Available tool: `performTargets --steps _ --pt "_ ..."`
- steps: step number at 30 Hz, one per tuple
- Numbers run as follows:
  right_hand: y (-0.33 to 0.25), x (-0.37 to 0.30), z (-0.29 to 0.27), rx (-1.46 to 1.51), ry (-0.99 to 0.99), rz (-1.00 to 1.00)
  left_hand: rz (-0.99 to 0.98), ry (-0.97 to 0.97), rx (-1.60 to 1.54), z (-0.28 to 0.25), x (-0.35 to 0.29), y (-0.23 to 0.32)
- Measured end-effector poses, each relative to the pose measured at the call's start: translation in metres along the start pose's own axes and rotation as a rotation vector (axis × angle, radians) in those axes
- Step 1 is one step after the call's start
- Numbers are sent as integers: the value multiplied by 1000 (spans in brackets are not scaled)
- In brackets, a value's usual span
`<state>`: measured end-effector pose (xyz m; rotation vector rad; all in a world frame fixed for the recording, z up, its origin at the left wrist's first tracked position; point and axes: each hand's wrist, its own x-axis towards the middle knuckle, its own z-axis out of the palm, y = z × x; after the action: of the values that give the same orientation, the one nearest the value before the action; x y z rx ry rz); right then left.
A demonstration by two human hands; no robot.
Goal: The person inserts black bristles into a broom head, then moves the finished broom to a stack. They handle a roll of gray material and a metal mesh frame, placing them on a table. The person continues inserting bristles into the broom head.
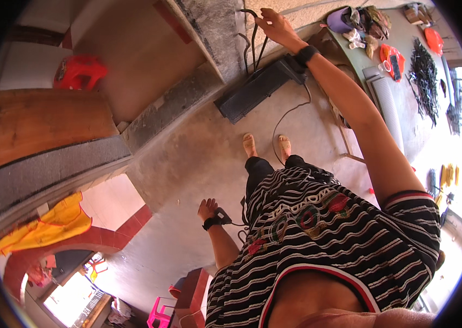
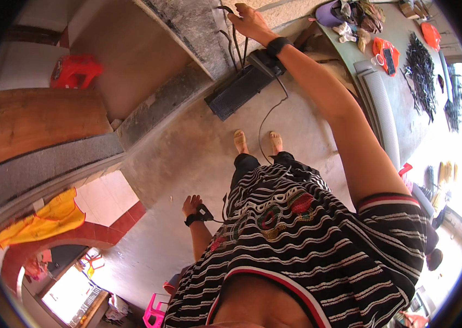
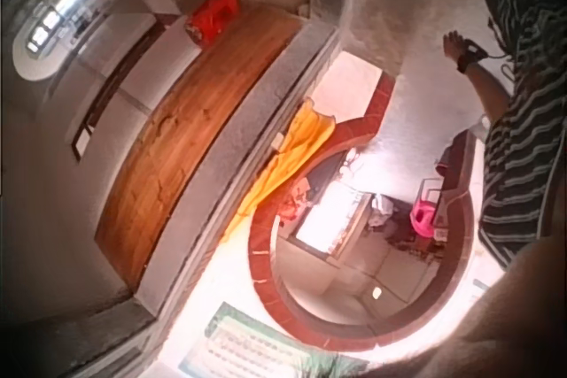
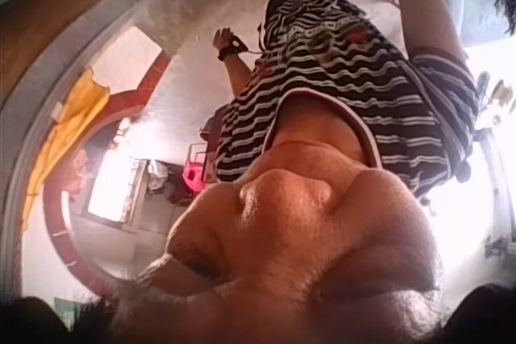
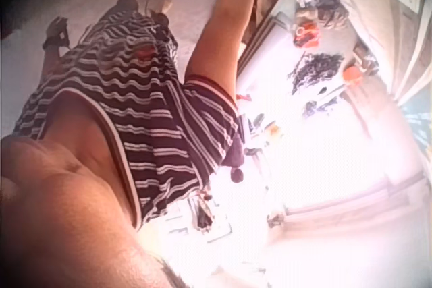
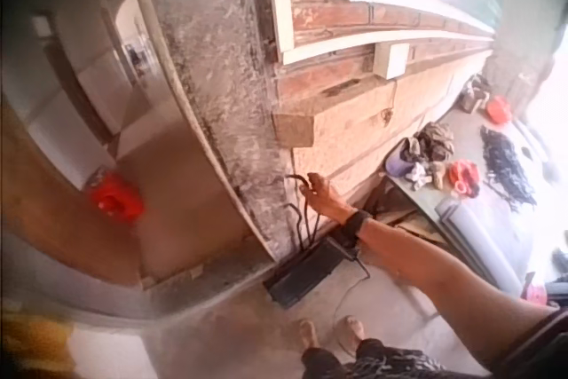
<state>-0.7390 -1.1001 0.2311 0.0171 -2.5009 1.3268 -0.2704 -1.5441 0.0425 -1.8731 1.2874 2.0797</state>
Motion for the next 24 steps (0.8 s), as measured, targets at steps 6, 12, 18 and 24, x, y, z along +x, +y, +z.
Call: performTargets --steps 6,12,18,24 --pt "22 21 28 94 -92 -40 -49 44 20 -9 26 60" --pt "-8 6 14 455 -160 306 -79 37 45 2 37 78" --pt "-20 -78 -25 300 53 562 -109 -8 98 33 43 87" --pt "-45 -144 -68 279 267 632 -78 -103 127 59 74 112"
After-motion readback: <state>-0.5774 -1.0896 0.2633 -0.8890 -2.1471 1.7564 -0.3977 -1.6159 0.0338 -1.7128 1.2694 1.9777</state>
